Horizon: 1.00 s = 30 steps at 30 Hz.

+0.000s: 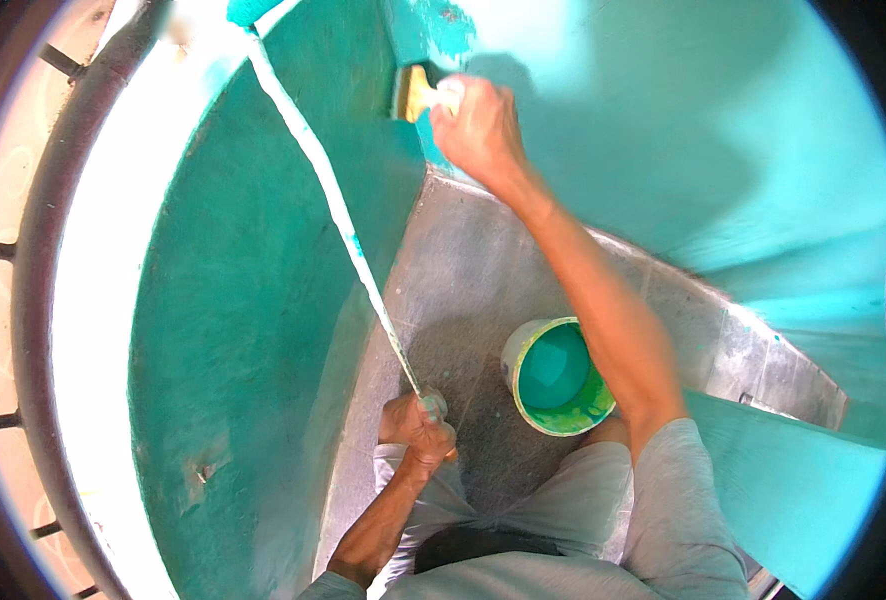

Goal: The person paints the walls of a spiral staircase with green paint using a roller and a brush. They alternate between the roller for larger areas and the brush for edges and corners.

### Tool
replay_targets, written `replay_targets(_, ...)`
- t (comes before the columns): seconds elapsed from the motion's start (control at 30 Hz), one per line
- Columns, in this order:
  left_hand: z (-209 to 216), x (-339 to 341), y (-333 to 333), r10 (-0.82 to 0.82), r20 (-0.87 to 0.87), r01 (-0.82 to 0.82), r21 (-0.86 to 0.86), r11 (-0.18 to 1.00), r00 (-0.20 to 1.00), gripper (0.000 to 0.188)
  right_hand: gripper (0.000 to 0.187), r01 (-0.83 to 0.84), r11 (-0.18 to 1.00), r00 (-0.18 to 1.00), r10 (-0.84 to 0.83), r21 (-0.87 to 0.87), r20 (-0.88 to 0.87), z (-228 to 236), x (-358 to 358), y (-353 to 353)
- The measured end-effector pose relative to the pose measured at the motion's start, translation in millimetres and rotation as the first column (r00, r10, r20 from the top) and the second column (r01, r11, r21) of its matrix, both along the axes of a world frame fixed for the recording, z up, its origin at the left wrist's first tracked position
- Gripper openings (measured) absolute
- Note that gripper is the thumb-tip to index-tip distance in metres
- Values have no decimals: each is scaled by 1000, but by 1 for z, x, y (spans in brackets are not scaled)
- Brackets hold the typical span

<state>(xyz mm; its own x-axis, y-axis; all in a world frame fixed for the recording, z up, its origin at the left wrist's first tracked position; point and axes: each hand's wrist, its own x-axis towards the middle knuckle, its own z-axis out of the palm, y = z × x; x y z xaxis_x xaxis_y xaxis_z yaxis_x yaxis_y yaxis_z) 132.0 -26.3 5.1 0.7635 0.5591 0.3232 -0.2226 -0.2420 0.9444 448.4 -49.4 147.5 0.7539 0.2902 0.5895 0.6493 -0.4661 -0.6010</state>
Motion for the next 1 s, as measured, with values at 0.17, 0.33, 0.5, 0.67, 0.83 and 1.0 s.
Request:
replay_targets(0.17, -9, -5, 2, -9, 1, 9, 19, 1000, 1000, 49, 12, -50, 974, 997, 35, 222, 71, 72, 0, -17)
replay_targets(0.33, 10, -6, -4, 18, -13, -18, 30, 999, 1000, 49, 16, -49, 782, 970, 186, 622, -157, 68, -27, -25)
replay_targets(0.5, -9, -14, 4, -6, 19, 5, 41, 999, 1000, 49, 18, 95, 382, 654, 672, 919, -347, 28, -30, -12)
replay_targets(0.67, 3, -11, 1, 4, -14, -3, 88, 996, 1000, 50, 17, 132, 704, 645, 473, 698, -600, -32, -30, -37)
replay_targets(0.83, 5, -17, 12, -120, -77, 123, 48, 991, 990, 50, 19, -3, 580, 765, 526, 815, -372, 4, -27, -36)
replay_targets(1.0, 12, -5, 12, -7, 38, -1, 195, 981, 999, 54, 21, 37, 473, 587, 702, 880, -403, 27, -19, -23)
